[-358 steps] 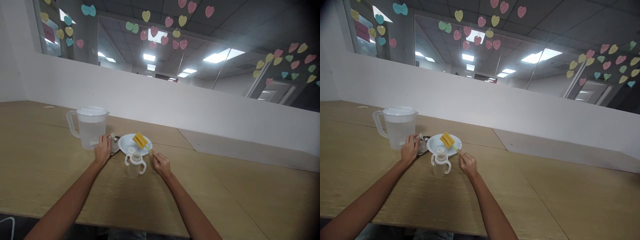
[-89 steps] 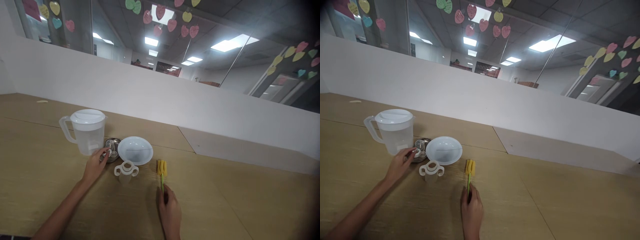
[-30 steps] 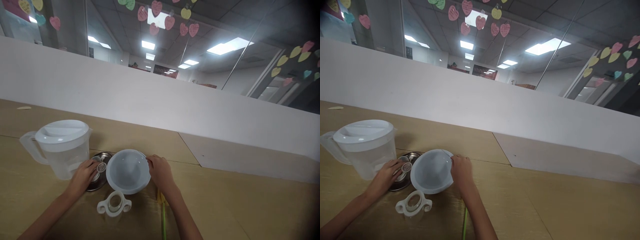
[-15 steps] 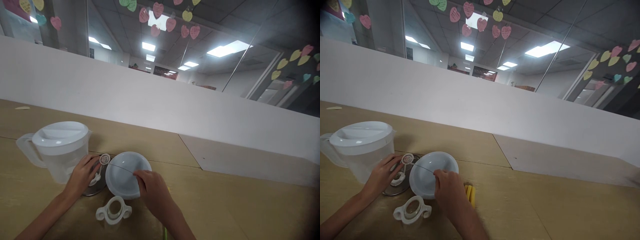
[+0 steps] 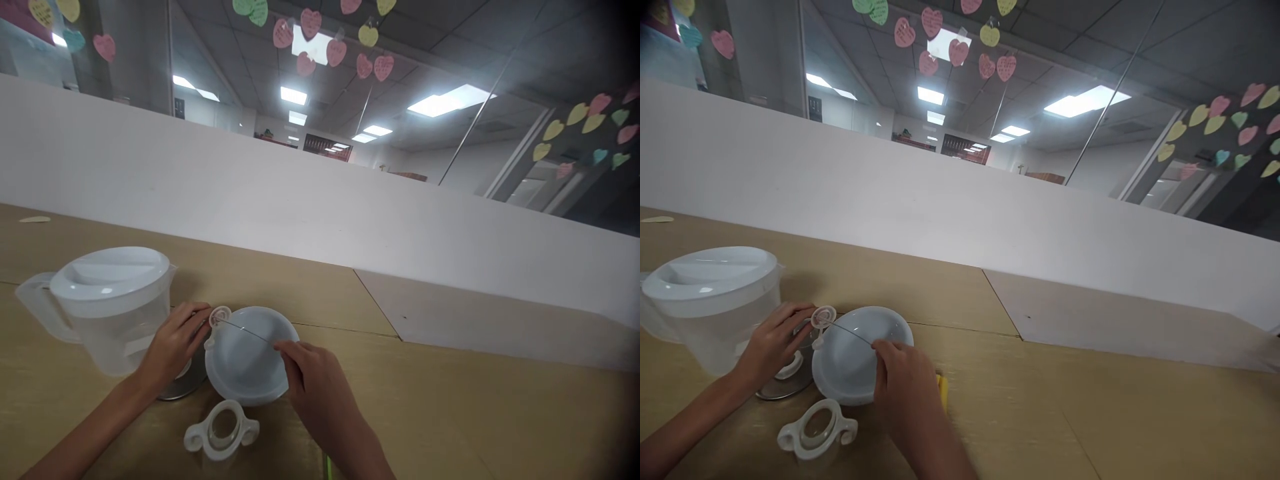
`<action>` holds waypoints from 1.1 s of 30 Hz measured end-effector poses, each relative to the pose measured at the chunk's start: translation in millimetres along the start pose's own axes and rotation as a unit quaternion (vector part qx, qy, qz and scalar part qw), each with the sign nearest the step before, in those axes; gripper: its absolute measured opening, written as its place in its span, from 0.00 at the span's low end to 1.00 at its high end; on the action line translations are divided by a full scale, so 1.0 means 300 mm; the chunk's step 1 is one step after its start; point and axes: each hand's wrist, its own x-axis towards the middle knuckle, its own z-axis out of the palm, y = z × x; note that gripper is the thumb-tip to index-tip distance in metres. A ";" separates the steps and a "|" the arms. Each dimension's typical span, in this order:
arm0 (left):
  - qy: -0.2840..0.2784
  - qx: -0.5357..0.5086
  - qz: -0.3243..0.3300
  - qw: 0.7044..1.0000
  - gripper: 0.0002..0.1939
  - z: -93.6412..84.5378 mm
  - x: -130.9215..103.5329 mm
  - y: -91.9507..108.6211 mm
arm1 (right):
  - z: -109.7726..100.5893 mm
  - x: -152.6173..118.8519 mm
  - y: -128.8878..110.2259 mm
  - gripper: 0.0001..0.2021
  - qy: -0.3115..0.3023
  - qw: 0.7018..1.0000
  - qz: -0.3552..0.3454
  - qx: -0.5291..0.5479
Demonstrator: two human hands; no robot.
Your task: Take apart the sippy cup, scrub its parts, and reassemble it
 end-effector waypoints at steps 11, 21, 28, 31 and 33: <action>0.017 0.005 0.015 1.000 0.08 -0.001 0.036 0.026 | -0.030 -0.013 -0.015 0.15 -0.017 0.997 0.045 -0.061; -0.046 -0.060 0.060 0.995 0.08 0.034 0.078 0.068 | -0.038 -0.018 -0.028 0.14 -0.048 0.989 0.074 -0.121; -0.009 -0.118 0.066 0.991 0.07 0.036 0.144 0.167 | -0.048 0.006 0.004 0.13 -0.009 0.987 0.113 -0.111; -0.003 -0.127 0.068 0.990 0.06 0.034 0.159 0.194 | -0.042 0.010 0.010 0.13 -0.005 0.988 0.113 -0.105; 0.002 -0.124 0.065 0.990 0.05 0.039 0.160 0.198 | -0.031 0.012 0.008 0.12 -0.018 0.989 0.102 -0.106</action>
